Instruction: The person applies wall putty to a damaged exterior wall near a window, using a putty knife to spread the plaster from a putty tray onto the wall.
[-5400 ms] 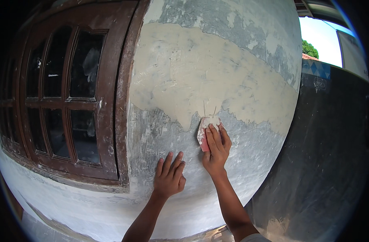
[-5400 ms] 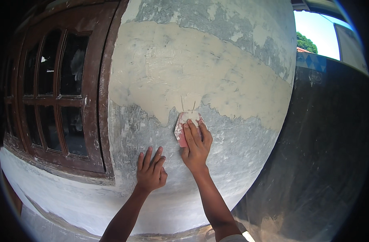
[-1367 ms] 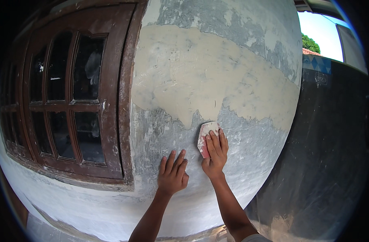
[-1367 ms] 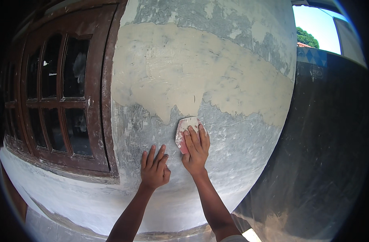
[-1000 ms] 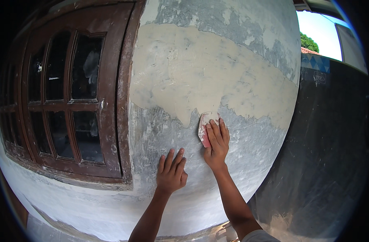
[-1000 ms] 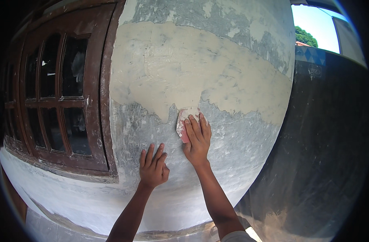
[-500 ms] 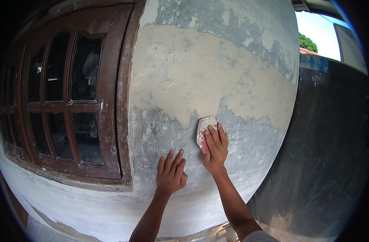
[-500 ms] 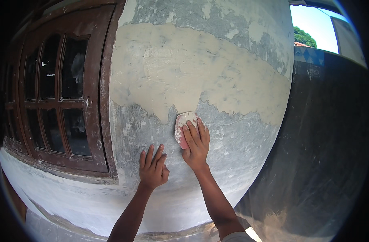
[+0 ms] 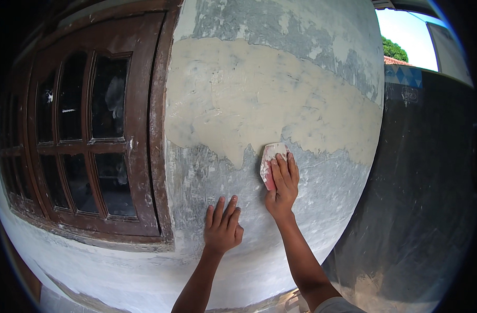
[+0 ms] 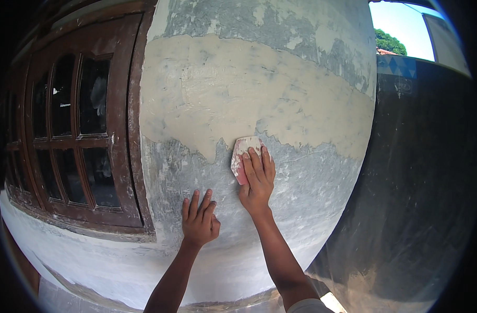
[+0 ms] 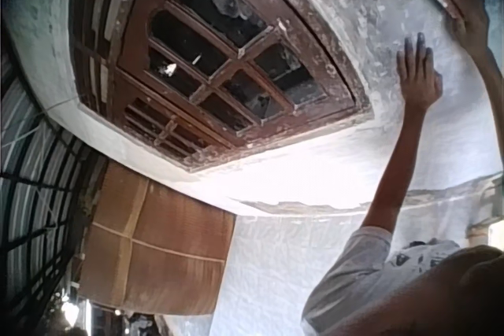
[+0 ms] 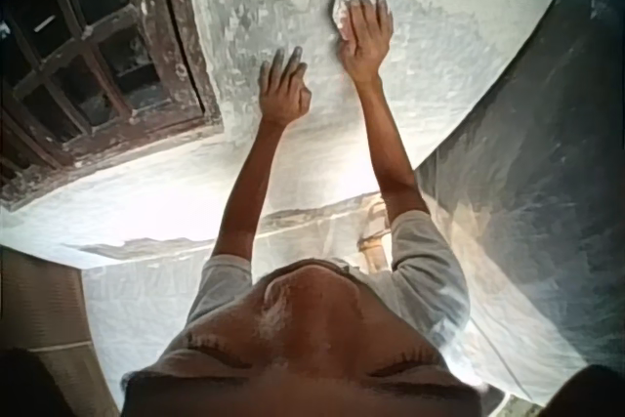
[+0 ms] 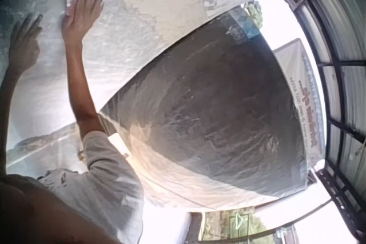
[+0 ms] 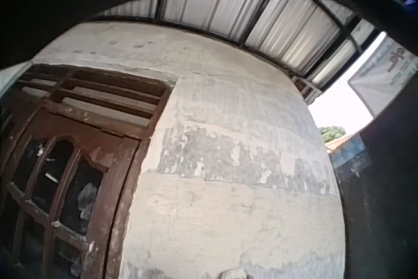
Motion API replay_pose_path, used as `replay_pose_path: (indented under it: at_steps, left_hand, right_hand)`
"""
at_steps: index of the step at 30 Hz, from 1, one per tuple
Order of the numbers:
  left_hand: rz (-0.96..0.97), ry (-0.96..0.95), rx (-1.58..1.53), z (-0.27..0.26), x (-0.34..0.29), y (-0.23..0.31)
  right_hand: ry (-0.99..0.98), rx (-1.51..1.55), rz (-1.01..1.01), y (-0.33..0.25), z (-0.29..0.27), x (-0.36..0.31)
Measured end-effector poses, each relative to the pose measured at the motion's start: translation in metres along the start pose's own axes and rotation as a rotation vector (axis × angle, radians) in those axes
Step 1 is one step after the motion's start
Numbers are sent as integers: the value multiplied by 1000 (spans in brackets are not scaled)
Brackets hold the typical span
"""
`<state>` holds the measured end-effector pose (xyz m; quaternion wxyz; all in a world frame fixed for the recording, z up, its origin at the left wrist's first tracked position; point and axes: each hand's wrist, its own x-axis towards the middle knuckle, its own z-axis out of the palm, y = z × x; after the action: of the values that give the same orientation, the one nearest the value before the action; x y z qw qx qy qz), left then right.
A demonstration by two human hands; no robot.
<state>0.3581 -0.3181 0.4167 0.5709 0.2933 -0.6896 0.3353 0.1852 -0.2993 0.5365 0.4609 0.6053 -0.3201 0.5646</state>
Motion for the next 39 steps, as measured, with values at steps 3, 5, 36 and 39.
replay_pose_path:
  at_steps: [3,5,36,39]
  left_hand:
    - [39,-7,-21,4,-1,-2]
    - [37,-10,-35,3,0,-1]
    - [112,-126,-77,-16,-28,-20]
    - [127,-127,-84,-19,-31,-19]
  right_hand:
    - [-20,-23,20,-2,7,17]
    - [-38,-37,42,-4,11,3]
    - [-70,80,26,-48,12,-35]
    - [-43,73,27,-43,17,-7]
